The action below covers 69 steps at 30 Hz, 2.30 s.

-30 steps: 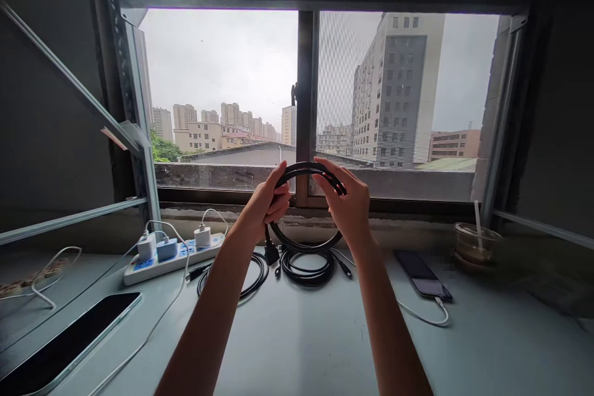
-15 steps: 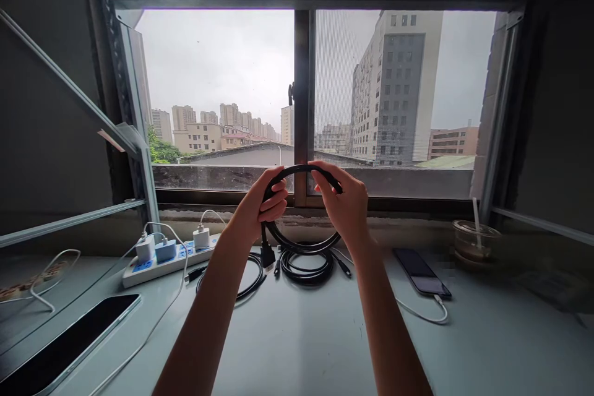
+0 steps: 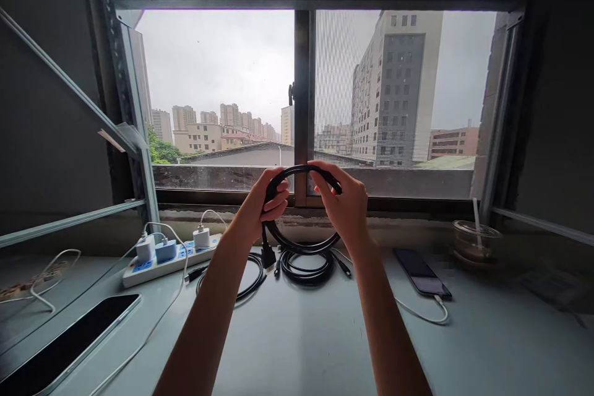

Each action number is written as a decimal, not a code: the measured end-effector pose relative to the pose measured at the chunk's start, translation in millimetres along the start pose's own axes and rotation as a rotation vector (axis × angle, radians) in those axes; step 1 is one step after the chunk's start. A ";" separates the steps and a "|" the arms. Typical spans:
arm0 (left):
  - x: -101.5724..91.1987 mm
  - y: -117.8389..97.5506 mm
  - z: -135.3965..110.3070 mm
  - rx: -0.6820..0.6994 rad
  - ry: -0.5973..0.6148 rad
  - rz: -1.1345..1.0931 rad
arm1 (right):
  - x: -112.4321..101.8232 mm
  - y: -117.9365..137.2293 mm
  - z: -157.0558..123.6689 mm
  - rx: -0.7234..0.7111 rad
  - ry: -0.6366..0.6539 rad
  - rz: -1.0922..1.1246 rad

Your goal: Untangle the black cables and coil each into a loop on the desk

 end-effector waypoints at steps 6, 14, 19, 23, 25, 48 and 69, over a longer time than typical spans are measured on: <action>-1.1 0.8 2.5 0.201 -0.229 0.266 | -1.9 -4.4 0.3 0.041 -0.158 -0.062; 13.9 6.1 1.6 0.352 -0.139 0.316 | -11.0 -8.2 1.6 0.035 -0.315 -0.072; 13.5 1.8 -1.1 0.364 -0.165 0.352 | -3.9 -15.3 4.2 0.091 -0.216 -0.034; 6.8 -4.6 -1.8 0.401 -0.244 0.396 | 3.5 -17.5 4.7 0.077 -0.133 -0.081; 2.9 -9.5 -2.7 0.430 -0.296 0.401 | 4.2 -17.2 4.2 0.018 -0.142 -0.159; -16.7 -15.4 -2.7 0.367 -0.411 -0.068 | -19.2 6.7 0.0 0.168 0.036 0.051; -16.4 -5.7 -6.1 0.547 -0.672 -0.084 | -16.6 4.9 -3.7 0.410 0.283 0.292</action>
Point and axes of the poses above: each hand's wrist, its own z-axis towards the middle knuckle, its own x-axis out of the palm, y = z × x, the point moved 5 cm from there along z, towards the middle knuckle, and after that the axes turned 12 degrees about x, right-handed, at the moved point
